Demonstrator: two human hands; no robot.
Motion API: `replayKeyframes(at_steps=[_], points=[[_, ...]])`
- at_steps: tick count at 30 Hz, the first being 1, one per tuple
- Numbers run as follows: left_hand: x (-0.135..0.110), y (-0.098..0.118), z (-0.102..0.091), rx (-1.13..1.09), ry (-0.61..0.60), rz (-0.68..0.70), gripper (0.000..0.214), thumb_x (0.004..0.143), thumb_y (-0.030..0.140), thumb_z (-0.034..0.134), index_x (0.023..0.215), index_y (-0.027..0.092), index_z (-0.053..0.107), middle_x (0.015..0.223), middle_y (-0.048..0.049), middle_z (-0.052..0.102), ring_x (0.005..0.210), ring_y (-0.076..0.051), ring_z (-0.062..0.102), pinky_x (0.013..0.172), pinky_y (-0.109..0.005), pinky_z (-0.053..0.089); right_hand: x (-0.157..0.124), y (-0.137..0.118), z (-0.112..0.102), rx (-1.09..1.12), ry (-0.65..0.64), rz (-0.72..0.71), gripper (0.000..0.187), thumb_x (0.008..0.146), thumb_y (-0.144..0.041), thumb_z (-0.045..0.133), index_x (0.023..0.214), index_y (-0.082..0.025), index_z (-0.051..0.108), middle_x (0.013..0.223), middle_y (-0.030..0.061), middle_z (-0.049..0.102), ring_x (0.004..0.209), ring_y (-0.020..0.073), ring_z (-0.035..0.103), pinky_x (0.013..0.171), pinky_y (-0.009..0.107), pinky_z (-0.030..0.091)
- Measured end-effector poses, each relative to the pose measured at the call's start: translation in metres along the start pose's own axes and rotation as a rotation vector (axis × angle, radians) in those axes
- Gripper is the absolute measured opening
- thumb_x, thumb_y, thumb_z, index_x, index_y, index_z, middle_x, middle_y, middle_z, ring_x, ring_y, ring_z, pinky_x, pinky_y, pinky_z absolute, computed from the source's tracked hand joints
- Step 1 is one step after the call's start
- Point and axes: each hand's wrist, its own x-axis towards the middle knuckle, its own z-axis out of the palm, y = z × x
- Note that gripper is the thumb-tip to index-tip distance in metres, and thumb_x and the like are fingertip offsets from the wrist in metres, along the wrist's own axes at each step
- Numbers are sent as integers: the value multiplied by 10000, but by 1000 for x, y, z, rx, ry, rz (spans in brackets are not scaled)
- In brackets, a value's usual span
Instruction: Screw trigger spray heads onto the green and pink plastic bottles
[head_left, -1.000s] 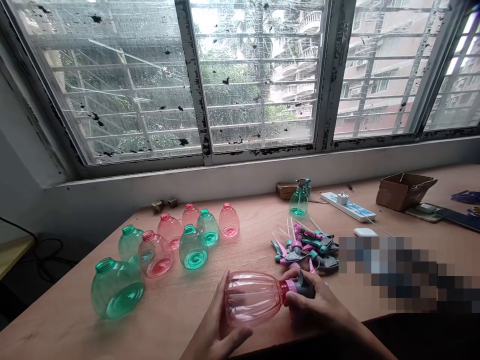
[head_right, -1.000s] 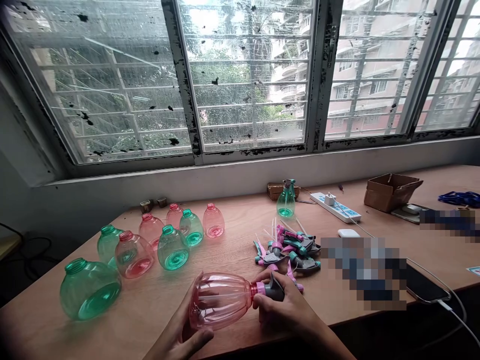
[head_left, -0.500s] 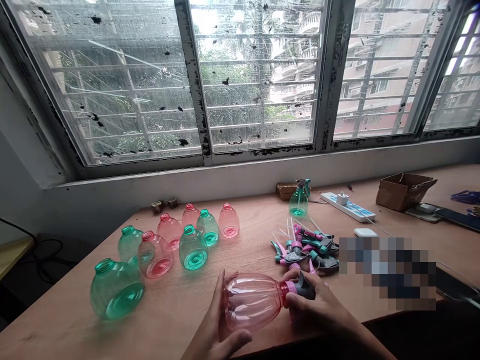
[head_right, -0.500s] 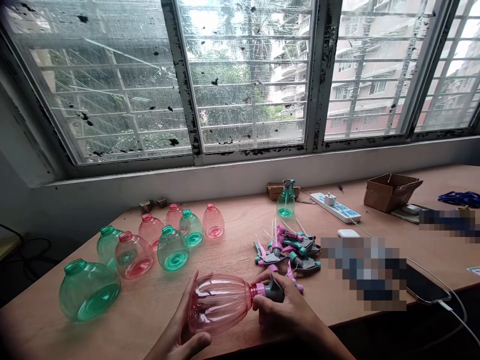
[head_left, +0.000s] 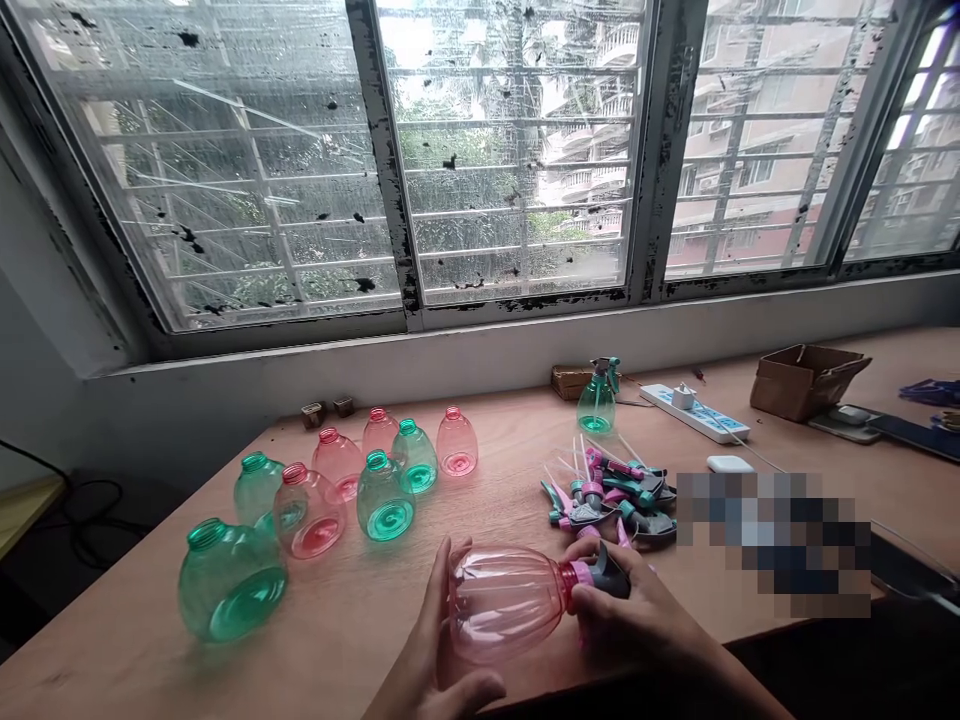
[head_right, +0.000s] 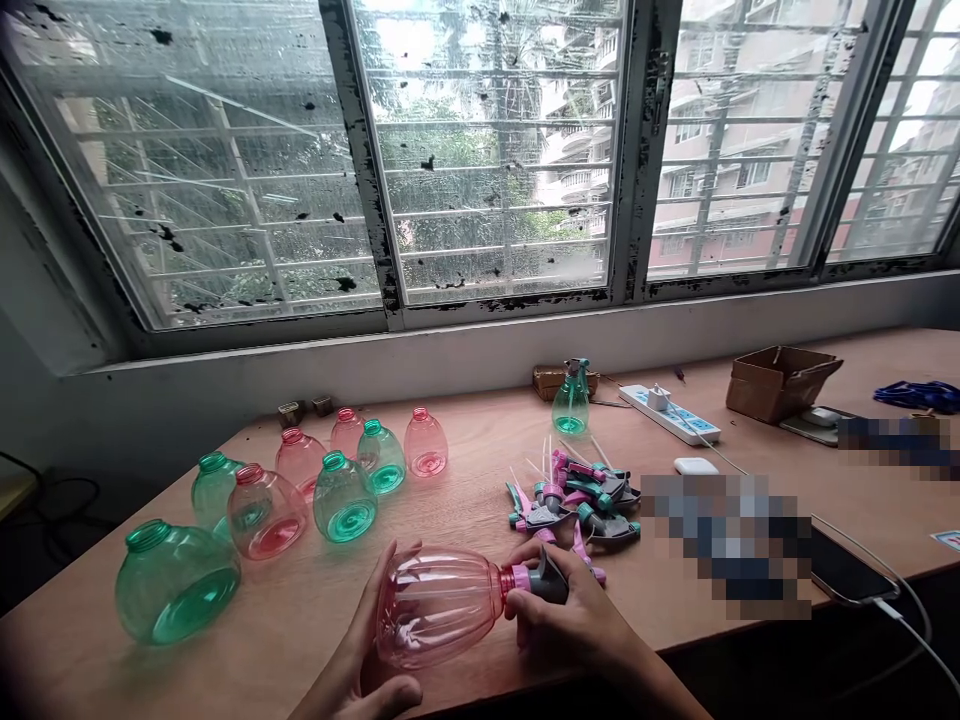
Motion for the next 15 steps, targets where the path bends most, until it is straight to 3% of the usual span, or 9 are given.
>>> replayKeyframes(at_steps=[4, 9, 15], points=[[0, 1, 0, -26, 22, -17, 909, 888, 506, 692, 1596, 316, 155, 1684, -71, 189, 1531, -339, 196, 1255, -484, 161, -1, 2, -1, -3, -10, -2, 429, 803, -464, 787, 1022, -176, 558, 608, 12, 721, 528, 163, 678, 524, 253, 528], [3, 7, 3, -22, 4, 4, 920, 916, 454, 680, 1590, 389, 57, 1691, -47, 165, 1517, -335, 250, 1216, -465, 291, 0, 2, -2, 53, -25, -17, 401, 821, -436, 782, 1022, -176, 552, 660, 5, 718, 542, 154, 678, 549, 266, 541], [0, 8, 2, 2, -19, -15, 1076, 851, 539, 721, 1591, 350, -36, 1687, -63, 177, 1530, -341, 200, 1232, -466, 244, 0, 0, -1, 78, -29, -10, 393, 813, -424, 790, 1010, -182, 552, 715, 7, 712, 548, 160, 682, 552, 291, 559]])
